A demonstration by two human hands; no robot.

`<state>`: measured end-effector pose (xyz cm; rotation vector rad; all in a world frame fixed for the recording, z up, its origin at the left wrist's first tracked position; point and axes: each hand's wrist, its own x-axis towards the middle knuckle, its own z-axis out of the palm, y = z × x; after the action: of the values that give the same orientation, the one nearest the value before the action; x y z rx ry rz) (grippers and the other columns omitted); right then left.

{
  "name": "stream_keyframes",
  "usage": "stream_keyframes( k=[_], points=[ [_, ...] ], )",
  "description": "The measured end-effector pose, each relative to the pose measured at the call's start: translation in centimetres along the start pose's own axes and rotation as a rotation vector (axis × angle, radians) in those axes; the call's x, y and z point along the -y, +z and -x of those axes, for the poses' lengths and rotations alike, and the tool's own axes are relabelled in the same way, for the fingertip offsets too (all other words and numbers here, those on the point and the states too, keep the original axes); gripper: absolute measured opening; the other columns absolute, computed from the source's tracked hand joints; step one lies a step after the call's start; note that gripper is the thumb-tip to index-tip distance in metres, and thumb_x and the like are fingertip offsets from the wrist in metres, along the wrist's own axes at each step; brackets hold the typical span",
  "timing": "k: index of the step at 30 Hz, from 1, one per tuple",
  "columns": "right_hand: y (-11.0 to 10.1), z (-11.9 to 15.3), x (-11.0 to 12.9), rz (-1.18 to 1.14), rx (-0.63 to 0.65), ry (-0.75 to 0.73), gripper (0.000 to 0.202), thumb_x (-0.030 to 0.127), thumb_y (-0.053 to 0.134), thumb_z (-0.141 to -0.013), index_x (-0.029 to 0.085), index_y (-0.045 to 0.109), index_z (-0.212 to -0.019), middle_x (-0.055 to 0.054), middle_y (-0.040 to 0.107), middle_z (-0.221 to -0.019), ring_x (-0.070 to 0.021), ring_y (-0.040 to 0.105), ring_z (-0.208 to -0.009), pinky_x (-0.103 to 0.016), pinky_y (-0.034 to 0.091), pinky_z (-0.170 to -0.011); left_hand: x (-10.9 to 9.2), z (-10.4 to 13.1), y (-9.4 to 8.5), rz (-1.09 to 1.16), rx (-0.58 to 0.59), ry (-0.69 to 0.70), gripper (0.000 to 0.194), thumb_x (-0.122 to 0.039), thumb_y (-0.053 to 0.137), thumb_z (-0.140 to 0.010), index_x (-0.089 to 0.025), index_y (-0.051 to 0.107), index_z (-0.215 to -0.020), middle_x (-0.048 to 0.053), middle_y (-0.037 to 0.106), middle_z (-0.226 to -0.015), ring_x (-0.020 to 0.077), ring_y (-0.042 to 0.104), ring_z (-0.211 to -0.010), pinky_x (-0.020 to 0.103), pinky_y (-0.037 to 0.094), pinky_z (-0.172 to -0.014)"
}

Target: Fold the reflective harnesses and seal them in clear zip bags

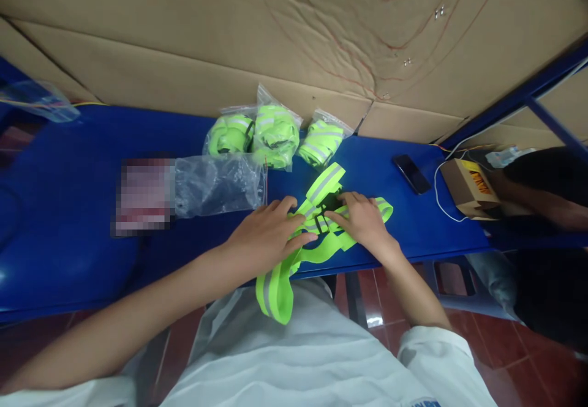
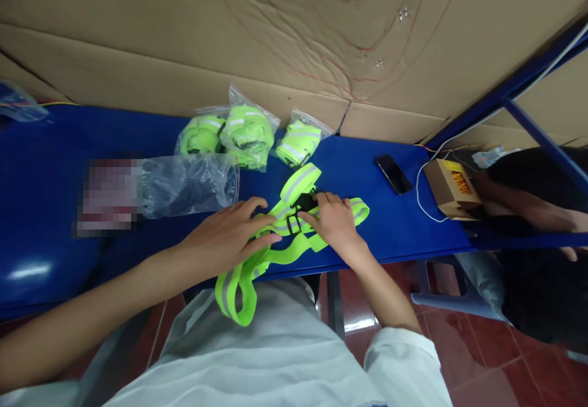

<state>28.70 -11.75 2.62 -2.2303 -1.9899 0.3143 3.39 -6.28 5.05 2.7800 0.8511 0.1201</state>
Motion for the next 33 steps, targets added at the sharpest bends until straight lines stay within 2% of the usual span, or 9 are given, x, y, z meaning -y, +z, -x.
stream_keyframes(
  k=[4,7,10,12,14,18,24,28,33],
  points=[
    [-1.0,-1.1,0.4,-0.157,0.04,-0.048,0.029,0.034,0.075,-0.089,0.019,0.061,-0.109,-0.011,0.072,-0.112,-0.0308,0.068,-0.101,-0.04,0.047,-0.084,-0.4,-0.7,-0.6,-0.064,-0.225,0.058,0.034,-0.036,0.044,-0.11,-0.019,0.07,-0.122,0.01,0.067,-0.124,0.027,0.067,-0.106,0.04,0.053,-0.087],
    [-3.0,-1.6,0.6,-0.343,0.023,-0.176,0.017,0.026,0.07,-0.088,0.021,0.061,-0.102,-0.004,0.071,-0.101,-0.0223,0.066,-0.088,-0.032,0.045,-0.075,-0.9,-2.0,-1.8,-0.122,-0.362,0.189,0.031,-0.023,0.046,-0.108,-0.016,0.065,-0.132,0.011,0.068,-0.128,0.0279,0.065,-0.116,0.041,0.051,-0.095],
    [-6.2,-1.9,1.3,-0.527,-0.019,-0.295,0.016,0.03,0.069,-0.089,0.02,0.064,-0.101,-0.002,0.073,-0.098,-0.0201,0.067,-0.09,-0.031,0.048,-0.08,-1.2,-3.9,-3.1,-0.213,-0.424,0.349,0.039,-0.021,0.05,-0.106,-0.012,0.057,-0.144,0.015,0.06,-0.146,0.0316,0.057,-0.134,0.047,0.044,-0.109],
    [-8.4,-2.3,1.8,-0.642,-0.065,-0.322,0.025,0.032,0.075,-0.086,0.02,0.066,-0.106,-0.003,0.075,-0.101,-0.0206,0.07,-0.095,-0.034,0.052,-0.088,-1.1,-5.3,-4.1,-0.229,-0.47,0.359,0.043,-0.024,0.052,-0.106,-0.01,0.054,-0.146,0.016,0.056,-0.153,0.032,0.059,-0.133,0.047,0.043,-0.108],
    [-10.3,-2.8,2.1,-0.728,-0.118,-0.309,0.035,0.034,0.081,-0.082,0.021,0.067,-0.111,-0.004,0.076,-0.105,-0.0213,0.071,-0.099,-0.035,0.055,-0.09,-0.9,-6.4,-5.2,-0.206,-0.512,0.305,0.04,-0.028,0.055,-0.105,-0.01,0.058,-0.141,0.016,0.062,-0.145,0.0312,0.063,-0.124,0.044,0.046,-0.102],
    [-13.1,-3.9,2.7,-0.8,-0.147,-0.295,0.047,0.036,0.087,-0.076,0.022,0.065,-0.116,-0.005,0.074,-0.112,-0.0215,0.072,-0.103,-0.032,0.06,-0.081,-0.6,-7.5,-7.8,-0.224,-0.488,0.215,0.026,-0.028,0.056,-0.102,-0.01,0.068,-0.117,0.014,0.074,-0.11,0.0323,0.069,-0.11,0.043,0.047,-0.093],
    [-16.1,-4.4,4.4,-0.478,-0.071,-0.459,0.039,0.043,0.082,-0.082,0.025,0.073,-0.116,-0.004,0.076,-0.115,-0.0269,0.07,-0.109,-0.04,0.058,-0.095,0.4,-7.9,-9.7,-0.266,-0.519,0.21,0.024,-0.025,0.061,-0.096,-0.014,0.068,-0.116,0.01,0.072,-0.101,0.0301,0.07,-0.102,0.04,0.047,-0.089],
    [-16.0,-5.7,4.6,-0.293,-0.076,-0.446,0.027,0.04,0.081,-0.084,0.023,0.077,-0.105,-0.003,0.077,-0.099,-0.0236,0.068,-0.089,-0.034,0.052,-0.081,1.7,-8.5,-9.5,-0.205,-0.503,0.194,0.022,-0.027,0.068,-0.09,-0.018,0.07,-0.111,0.008,0.071,-0.103,0.0284,0.07,-0.098,0.041,0.048,-0.091],
    [-15.0,-8.3,3.6,-0.311,0.012,-0.403,0.018,0.037,0.082,-0.082,0.021,0.074,-0.085,0.002,0.068,-0.075,-0.0164,0.056,-0.069,-0.029,0.042,-0.068,4.5,-8.6,-9.8,0.043,-0.387,0.179,0.032,-0.037,0.07,-0.091,-0.021,0.073,-0.118,0.004,0.076,-0.101,0.0224,0.071,-0.092,0.034,0.048,-0.088]
  ],
)
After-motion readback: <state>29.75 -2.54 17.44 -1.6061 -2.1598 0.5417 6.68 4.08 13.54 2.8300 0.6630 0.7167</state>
